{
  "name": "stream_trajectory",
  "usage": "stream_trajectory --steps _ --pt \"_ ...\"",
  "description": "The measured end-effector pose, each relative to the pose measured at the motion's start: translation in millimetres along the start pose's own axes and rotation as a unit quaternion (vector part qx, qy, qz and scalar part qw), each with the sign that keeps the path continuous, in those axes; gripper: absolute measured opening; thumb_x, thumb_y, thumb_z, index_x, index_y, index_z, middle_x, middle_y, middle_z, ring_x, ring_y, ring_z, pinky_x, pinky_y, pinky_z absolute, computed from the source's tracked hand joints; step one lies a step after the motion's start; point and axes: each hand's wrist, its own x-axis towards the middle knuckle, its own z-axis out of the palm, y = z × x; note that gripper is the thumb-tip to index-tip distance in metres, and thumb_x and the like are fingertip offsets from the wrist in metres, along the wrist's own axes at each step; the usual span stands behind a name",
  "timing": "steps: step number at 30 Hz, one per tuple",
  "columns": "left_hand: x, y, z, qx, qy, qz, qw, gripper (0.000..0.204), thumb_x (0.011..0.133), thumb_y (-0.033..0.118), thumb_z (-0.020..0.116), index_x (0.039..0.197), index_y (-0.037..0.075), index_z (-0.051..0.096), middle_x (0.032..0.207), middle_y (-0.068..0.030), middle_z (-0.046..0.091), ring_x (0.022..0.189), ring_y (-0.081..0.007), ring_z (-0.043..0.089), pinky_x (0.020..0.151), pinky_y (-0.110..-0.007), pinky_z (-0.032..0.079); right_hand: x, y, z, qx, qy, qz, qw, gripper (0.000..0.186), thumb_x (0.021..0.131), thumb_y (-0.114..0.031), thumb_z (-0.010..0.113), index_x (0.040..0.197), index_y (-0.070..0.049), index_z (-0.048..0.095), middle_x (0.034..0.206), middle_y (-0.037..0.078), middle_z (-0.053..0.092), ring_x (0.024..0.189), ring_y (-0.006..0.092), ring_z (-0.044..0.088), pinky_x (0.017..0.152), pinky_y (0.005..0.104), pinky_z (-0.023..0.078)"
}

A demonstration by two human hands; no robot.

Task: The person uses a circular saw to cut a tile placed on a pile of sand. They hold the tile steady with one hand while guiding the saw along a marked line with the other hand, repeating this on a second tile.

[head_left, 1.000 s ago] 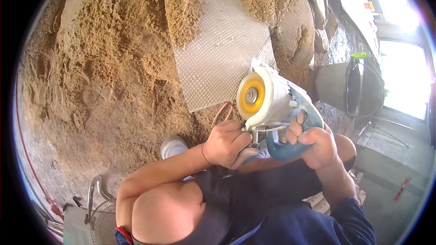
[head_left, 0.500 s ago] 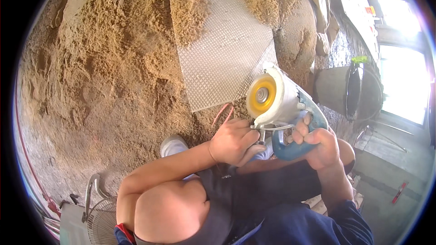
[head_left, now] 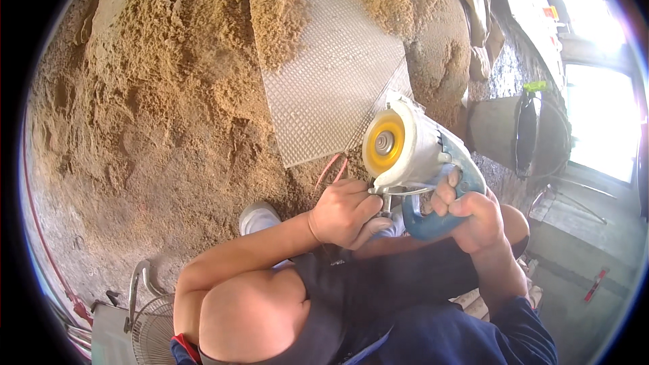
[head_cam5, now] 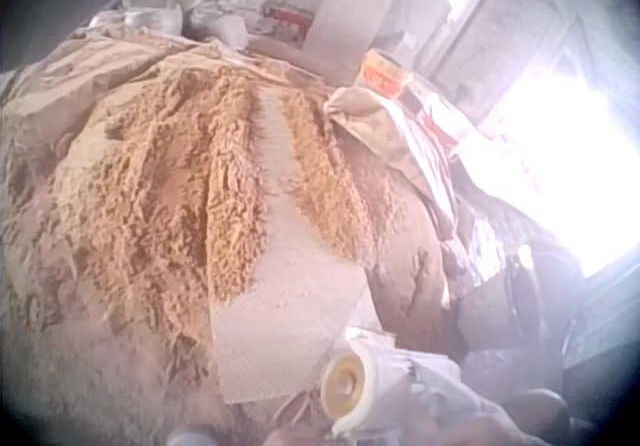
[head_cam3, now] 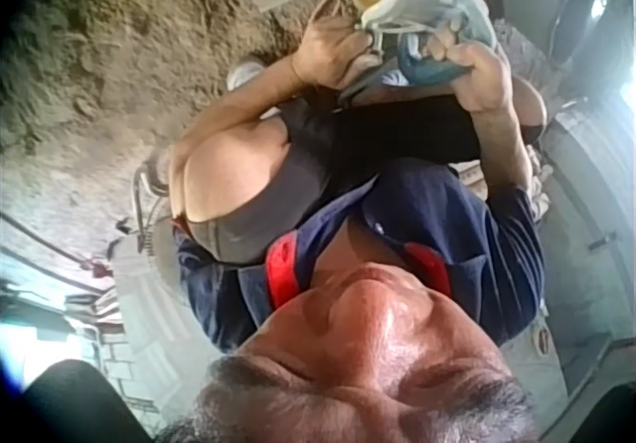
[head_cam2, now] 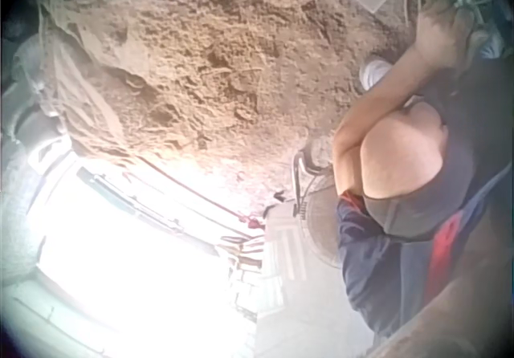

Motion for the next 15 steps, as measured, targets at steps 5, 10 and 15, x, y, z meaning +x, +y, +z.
stream_trajectory --steps 5,10,15 --pt "-0.5 6.3 -12.2 0.009 -0.002 0.026 1.000 0.030 0.077 0.028 0.076 0.072 0.007 0.055 0.060 -0.0047 0.047 0.054 -0.0234 0.050 0.049 -0.036 0.042 -1.8 -1.6 6.2 -0.010 -0.016 0.015 1.000 0.036 0.069 0.004 0.050 0.104 -0.005 0.053 0.086 0.007 0.052 0.082 0.0234 0.052 0.080 0.0384 0.044" --pt "-8.2 8.5 -13.0 0.023 -0.005 0.020 1.000 0.031 0.076 0.028 0.077 0.072 0.007 0.055 0.059 -0.0044 0.046 0.051 -0.0231 0.049 0.047 -0.036 0.042 -0.1 0.6 8.7 -0.013 -0.032 0.031 0.999 0.036 0.069 0.004 0.050 0.104 -0.004 0.052 0.085 0.007 0.051 0.082 0.0241 0.052 0.079 0.0382 0.044" --pt "-7.2 4.7 -4.4 0.006 0.005 0.023 1.000 0.030 0.078 0.027 0.076 0.075 0.005 0.056 0.060 -0.0053 0.049 0.050 -0.0233 0.049 0.046 -0.036 0.041 -1.0 0.5 5.9 -0.017 0.000 0.028 0.999 0.035 0.069 0.004 0.050 0.103 -0.005 0.052 0.085 0.007 0.051 0.082 0.0237 0.051 0.080 0.0378 0.044"
